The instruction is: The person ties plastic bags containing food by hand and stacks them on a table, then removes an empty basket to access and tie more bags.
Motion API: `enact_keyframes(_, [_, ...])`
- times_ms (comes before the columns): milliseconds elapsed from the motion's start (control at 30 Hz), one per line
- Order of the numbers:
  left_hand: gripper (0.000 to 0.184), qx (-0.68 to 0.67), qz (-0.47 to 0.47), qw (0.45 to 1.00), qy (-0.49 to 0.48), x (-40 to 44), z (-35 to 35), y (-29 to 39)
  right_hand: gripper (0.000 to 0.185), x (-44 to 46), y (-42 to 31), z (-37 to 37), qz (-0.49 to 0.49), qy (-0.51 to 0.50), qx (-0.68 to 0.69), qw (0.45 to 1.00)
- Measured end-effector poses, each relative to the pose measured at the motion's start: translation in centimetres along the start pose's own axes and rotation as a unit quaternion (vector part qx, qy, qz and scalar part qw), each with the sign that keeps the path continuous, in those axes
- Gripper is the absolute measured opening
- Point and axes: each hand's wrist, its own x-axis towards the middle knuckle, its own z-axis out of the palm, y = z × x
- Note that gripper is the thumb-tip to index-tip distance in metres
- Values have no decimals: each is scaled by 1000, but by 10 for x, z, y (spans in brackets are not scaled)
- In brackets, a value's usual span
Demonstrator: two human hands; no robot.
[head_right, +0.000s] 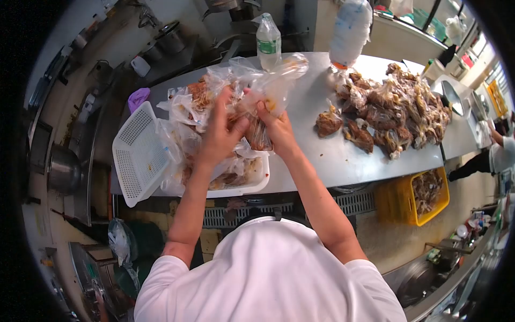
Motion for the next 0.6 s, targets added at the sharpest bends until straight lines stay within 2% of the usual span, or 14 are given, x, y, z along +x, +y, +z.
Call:
enact_keyframes(33, [75, 7, -56, 995, -85, -13, 11, -20, 27, -1, -1, -4, 0, 1, -3, 1000])
enact_keyframes(100, [72, 44, -15, 995, -85, -27, 15, -40, 18, 4, 2, -17, 33, 146, -115, 982])
enact_keyframes(133, [70, 80, 23, 992, -91, -34, 16, -48, 11, 11, 4, -43, 58, 7, -93, 994])
enact_keyframes(167, [70, 77, 23, 992, -94, -30, 12, -35, 11, 12, 5, -42, 58, 10, -93, 994])
enact_keyframes(233, [63, -111, -22, 988, -102, -19, 2, 4, 11, 10, 10, -33, -5, -7, -278, 961])
enact_keyframes(267, [63, -112, -24, 988, -101, -17, 10, 5, 11, 6, 16, -25, 38, -7, -330, 943])
enact_keyframes(300, [56, -177, -77, 981, -36, -10, 21, 3, 11, 1, 22, -21, 40, -10, -331, 943])
enact_keyframes(367, [50, -237, -126, 963, 32, 3, 25, -18, 16, -5, 31, -12, 13, -94, -533, 841])
enact_keyframes(400, [43, -439, -217, 870, 46, 10, 22, -39, 19, -7, 32, -10, -3, -132, -624, 770])
enact_keyframes(433, [39, -618, -295, 727, 57, 17, 17, -54, 19, -8, 30, -11, -3, -134, -626, 768])
enact_keyframes(500, [37, -649, -262, 709, 88, 34, -11, -59, 22, -12, 26, -16, 95, -141, -476, 863])
enact_keyframes(533, [36, -675, -231, 691, 114, 38, -24, -57, 22, -12, 28, -21, 96, -140, -474, 864])
enact_keyframes(567, [36, -673, -233, 693, 111, 42, -31, -52, 23, -11, 30, -28, 58, -141, -485, 861])
enact_keyframes(600, [36, -429, -131, 874, 185, 50, -37, -44, 24, -9, 28, -31, 17, -140, -497, 856])
